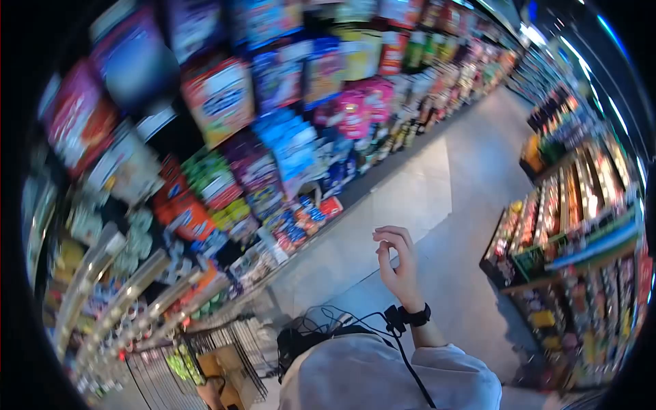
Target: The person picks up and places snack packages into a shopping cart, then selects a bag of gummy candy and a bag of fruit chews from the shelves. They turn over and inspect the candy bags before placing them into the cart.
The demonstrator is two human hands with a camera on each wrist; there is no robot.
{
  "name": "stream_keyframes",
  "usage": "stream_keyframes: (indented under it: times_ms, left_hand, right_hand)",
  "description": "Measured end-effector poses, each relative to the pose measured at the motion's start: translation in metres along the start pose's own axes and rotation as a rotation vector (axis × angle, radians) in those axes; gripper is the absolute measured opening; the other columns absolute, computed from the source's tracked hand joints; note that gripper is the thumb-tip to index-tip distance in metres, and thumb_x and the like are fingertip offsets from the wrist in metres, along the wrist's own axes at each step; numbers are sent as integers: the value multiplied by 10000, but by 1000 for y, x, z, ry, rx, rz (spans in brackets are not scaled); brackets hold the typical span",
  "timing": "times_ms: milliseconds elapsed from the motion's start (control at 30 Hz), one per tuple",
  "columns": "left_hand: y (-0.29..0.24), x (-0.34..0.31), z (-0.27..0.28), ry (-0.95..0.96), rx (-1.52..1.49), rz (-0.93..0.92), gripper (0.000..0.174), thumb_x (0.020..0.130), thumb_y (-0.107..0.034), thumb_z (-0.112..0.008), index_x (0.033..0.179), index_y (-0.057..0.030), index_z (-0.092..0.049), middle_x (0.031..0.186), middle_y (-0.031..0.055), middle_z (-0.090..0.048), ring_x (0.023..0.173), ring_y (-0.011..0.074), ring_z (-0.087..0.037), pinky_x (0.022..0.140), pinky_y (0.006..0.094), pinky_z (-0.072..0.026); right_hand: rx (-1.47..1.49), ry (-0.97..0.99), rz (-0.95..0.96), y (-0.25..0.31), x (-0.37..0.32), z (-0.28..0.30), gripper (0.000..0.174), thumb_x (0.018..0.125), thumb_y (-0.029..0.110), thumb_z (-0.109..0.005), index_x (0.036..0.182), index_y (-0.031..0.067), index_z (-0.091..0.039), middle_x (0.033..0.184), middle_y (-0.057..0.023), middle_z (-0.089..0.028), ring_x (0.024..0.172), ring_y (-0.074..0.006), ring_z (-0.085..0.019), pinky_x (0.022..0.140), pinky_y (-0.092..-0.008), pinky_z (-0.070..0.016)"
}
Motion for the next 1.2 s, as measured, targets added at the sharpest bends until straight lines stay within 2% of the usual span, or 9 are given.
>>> stream_keyframes:
  times_ms: [33,100,367,633,833,1000,1033,1100,1200]
  left_hand:
    - [7,14,20,-133,365,-81,171,735,-201,-685,789,-40,-658,624,95,-592,550,227,-562,528,386,-446]
    - [-50,23,-40,-204,448,-155,157,747,-196,-678,786,-45,-653,627,89,-590,548,221,-561,523,379,-445]
    - [-260,-16,-367,389,338,-259,112,794,-173,-653,776,-64,-632,639,63,-583,540,195,-558,503,353,-440]
    - [-343,-56,-606,659,385,-132,102,842,-150,-628,766,-83,-611,650,38,-576,531,169,-554,483,326,-435]
    - [-450,-61,-826,861,304,-87,124,877,-133,-608,759,-98,-596,658,19,-570,525,150,-551,468,306,-431]
    - [-620,-187,-1109,1375,87,-260,81,938,-101,-606,926,-47,-664,732,62,-632,646,146,-620,571,298,-516]
    - [-663,-226,-1150,1246,132,-382,131,966,-128,-596,967,-22,-673,772,79,-666,679,148,-650,611,289,-539]
    - [-740,-301,-1224,1367,217,-595,217,988,-178,-596,1041,18,-671,853,113,-706,757,157,-690,674,281,-563]
    - [-804,-370,-1322,1460,310,-639,243,979,-211,-615,1027,23,-665,843,108,-708,749,158,-692,661,286,-562]
  right_hand:
    - [4,-24,-33,-18,-9,24,265,869,-121,-531,1073,13,-634,1123,-136,-624,960,-226,-637,772,-302,-520]
    - [1,-192,-45,-60,-13,84,217,906,-91,-523,1062,5,-639,1095,-125,-624,931,-209,-644,740,-289,-523]
    - [-24,-409,-402,-225,-70,240,162,999,64,-555,1123,2,-638,984,-89,-672,869,-165,-667,715,-282,-535]
    - [179,-169,-723,-444,-73,304,220,1017,119,-543,1172,-8,-636,930,-88,-706,841,-160,-694,739,-290,-557]
    - [192,-569,-1173,-644,-159,470,218,973,147,-576,1107,-18,-626,888,-120,-680,800,-204,-688,732,-321,-593]
    - [352,-1146,-1401,-699,-315,533,104,918,130,-562,895,35,-525,717,-82,-569,643,-210,-626,563,-347,-574]
    - [299,-1334,-1437,-690,-327,531,99,859,81,-557,821,1,-514,694,-135,-579,570,-229,-606,496,-350,-558]
    - [247,-1323,-1662,-705,-382,524,120,834,119,-552,868,37,-471,696,-116,-540,562,-237,-597,435,-379,-510]
    - [282,-1369,-1812,-734,-377,518,110,838,135,-552,822,36,-506,667,-100,-546,553,-222,-585,444,-379,-495]
Point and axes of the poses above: each hand's wrist, its own x-axis towards the middle knuckle, its own z-axis out of the back of the hand, y = z × x, the point moved 6 cm from there along x, towards the middle knuckle
